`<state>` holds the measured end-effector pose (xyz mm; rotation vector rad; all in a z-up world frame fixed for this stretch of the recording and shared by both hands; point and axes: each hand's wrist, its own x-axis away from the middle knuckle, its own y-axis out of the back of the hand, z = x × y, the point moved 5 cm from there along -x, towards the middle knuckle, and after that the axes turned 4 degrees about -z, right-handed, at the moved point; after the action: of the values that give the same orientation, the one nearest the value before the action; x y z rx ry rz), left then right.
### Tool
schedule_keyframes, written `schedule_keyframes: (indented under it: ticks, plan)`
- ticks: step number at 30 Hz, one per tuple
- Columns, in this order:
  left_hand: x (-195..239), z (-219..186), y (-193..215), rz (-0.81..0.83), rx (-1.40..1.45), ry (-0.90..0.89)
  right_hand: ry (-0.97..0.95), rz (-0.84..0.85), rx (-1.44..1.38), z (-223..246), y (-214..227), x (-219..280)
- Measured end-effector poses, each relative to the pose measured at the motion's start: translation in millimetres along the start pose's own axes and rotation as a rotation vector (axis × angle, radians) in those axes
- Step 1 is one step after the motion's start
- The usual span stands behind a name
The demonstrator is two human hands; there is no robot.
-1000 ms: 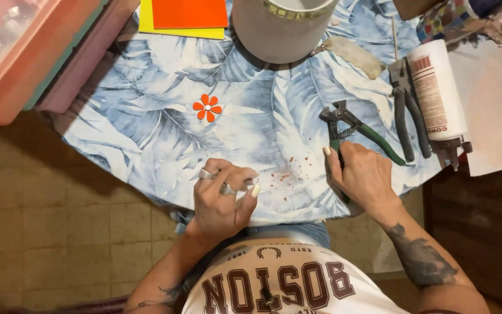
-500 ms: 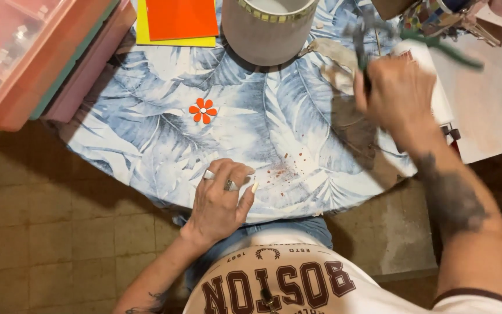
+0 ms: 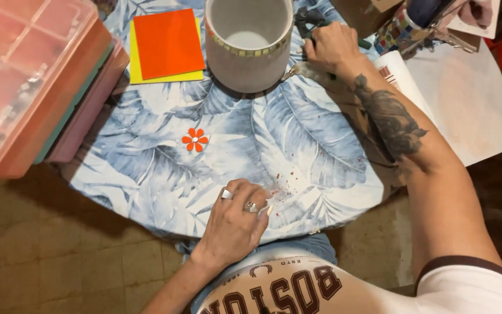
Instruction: Cutting small mosaic tiles with nippers and preparing a substrate with adhesive for a mosaic project.
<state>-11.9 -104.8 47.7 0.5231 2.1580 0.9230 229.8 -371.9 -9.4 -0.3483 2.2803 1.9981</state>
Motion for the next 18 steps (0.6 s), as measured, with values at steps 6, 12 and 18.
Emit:
schedule_keyframes:
  ticks: [6,12,18]
  plan:
    - [-23.5,3.3,-7.5,-0.02,0.055,-0.037,-0.049,0.071,-0.178,-28.7,72.8,52.7]
    - [-16.3,23.0,-14.7,-0.043,0.087,0.095,-0.293,-0.891,-1.219,-306.4,-15.6,123.0]
    - [-8.9,32.2,-10.4,-0.094,0.072,0.169,-0.351,-0.565,0.048,-273.0,28.6,38.5]
